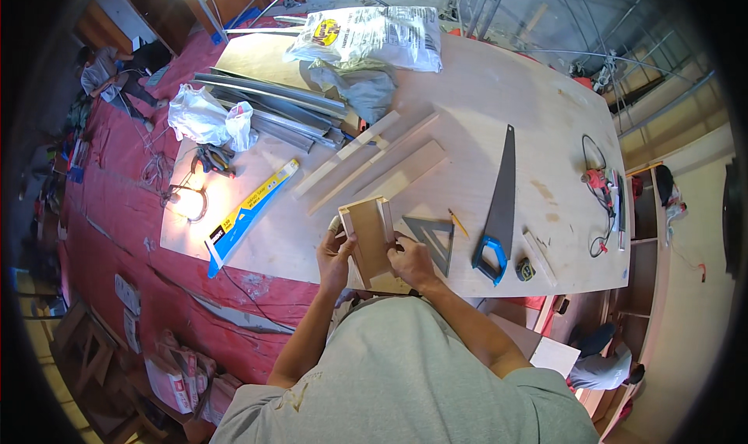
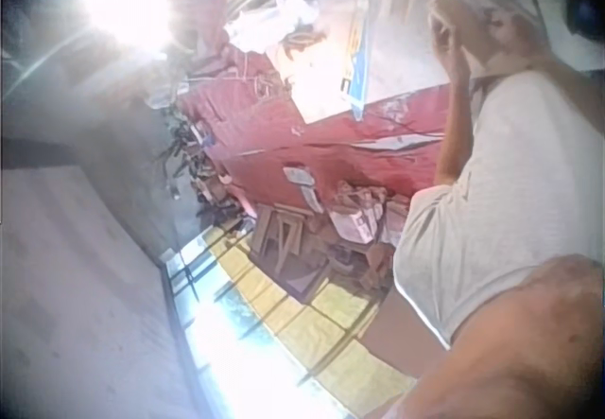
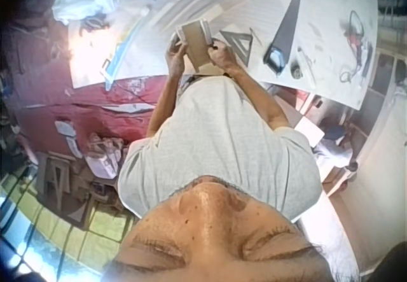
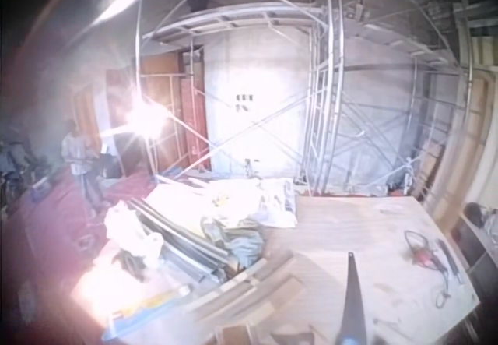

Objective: The person measures and marks wooden pieces using a pencil and a triangle ruler, cuts a wooden piece with a hand saw, and fits the pieces together by hand.

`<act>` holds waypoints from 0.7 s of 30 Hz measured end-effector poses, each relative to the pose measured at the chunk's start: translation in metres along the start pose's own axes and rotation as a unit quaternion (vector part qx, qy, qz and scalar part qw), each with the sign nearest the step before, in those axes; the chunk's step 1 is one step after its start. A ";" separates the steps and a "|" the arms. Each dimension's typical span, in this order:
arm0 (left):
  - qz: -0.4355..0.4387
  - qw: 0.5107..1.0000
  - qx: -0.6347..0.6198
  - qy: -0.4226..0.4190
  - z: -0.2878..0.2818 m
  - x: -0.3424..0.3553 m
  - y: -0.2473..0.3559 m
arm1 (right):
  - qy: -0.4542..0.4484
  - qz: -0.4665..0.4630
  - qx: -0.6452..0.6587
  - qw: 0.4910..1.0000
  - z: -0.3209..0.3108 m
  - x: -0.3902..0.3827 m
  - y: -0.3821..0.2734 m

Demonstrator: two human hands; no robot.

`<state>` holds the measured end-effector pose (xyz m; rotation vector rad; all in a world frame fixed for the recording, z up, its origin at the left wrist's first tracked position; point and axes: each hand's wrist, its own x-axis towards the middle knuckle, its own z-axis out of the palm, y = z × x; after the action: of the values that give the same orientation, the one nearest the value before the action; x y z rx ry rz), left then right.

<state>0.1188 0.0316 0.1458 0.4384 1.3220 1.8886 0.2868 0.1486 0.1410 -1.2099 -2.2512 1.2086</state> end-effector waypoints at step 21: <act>-0.003 0.998 0.054 -0.045 -0.008 -0.003 0.014 | 0.032 -0.057 0.043 0.997 -0.007 -0.005 -0.009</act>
<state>0.1098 0.0225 0.1562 0.5669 1.3683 1.7776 0.2893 0.1463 0.1528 -1.0578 -2.1670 1.1923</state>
